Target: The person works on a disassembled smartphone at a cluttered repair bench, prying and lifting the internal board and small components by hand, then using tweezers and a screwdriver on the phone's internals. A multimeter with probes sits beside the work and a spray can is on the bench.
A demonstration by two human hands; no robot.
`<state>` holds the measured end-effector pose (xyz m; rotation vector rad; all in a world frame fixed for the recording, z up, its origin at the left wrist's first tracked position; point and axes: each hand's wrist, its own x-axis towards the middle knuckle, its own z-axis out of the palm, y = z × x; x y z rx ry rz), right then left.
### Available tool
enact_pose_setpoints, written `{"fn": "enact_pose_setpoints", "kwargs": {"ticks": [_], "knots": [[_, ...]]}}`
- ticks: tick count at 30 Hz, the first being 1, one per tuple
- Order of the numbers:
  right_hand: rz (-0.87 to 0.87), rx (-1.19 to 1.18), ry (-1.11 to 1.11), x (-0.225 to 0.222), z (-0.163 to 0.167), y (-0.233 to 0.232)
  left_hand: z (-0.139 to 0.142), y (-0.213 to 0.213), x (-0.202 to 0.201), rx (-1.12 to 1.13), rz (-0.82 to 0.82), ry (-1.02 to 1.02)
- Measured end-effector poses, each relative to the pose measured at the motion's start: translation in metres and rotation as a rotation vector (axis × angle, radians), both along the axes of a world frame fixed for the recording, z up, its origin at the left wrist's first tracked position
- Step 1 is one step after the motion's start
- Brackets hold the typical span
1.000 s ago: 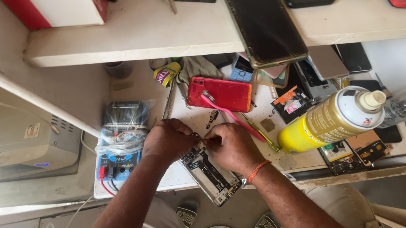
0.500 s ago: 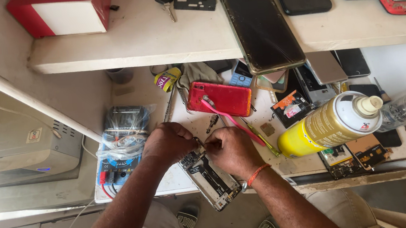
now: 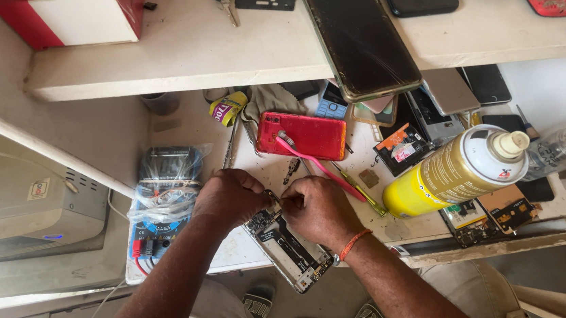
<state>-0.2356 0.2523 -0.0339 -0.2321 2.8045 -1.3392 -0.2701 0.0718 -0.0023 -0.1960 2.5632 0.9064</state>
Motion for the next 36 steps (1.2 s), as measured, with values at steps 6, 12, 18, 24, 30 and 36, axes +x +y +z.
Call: {"fn": "enact_pose_setpoints", "kwargs": {"ticks": [6,12,18,24,30,36], "knots": [[-0.005,0.015,0.006,-0.0011,0.0,0.0003,0.002,0.0024,0.0006,-0.028,-0.003,0.0],[-0.014,0.007,0.015,-0.0002,-0.0025,0.0,-0.0007,0.0045,0.0012,-0.042,0.03,-0.014],[-0.017,0.016,0.046,-0.0005,-0.0051,0.0004,-0.0023,0.0056,-0.0002,-0.064,0.022,-0.019],[-0.019,0.012,0.001,-0.0014,-0.0046,0.0,-0.0044,0.0013,-0.0016,0.032,0.034,-0.016],[-0.023,0.006,0.008,-0.002,-0.0041,-0.0005,-0.0037,0.0036,-0.005,-0.004,0.032,-0.033],[-0.025,0.008,0.034,-0.0011,-0.0046,-0.0004,-0.0017,0.0061,-0.0042,-0.023,0.054,-0.046]]}}
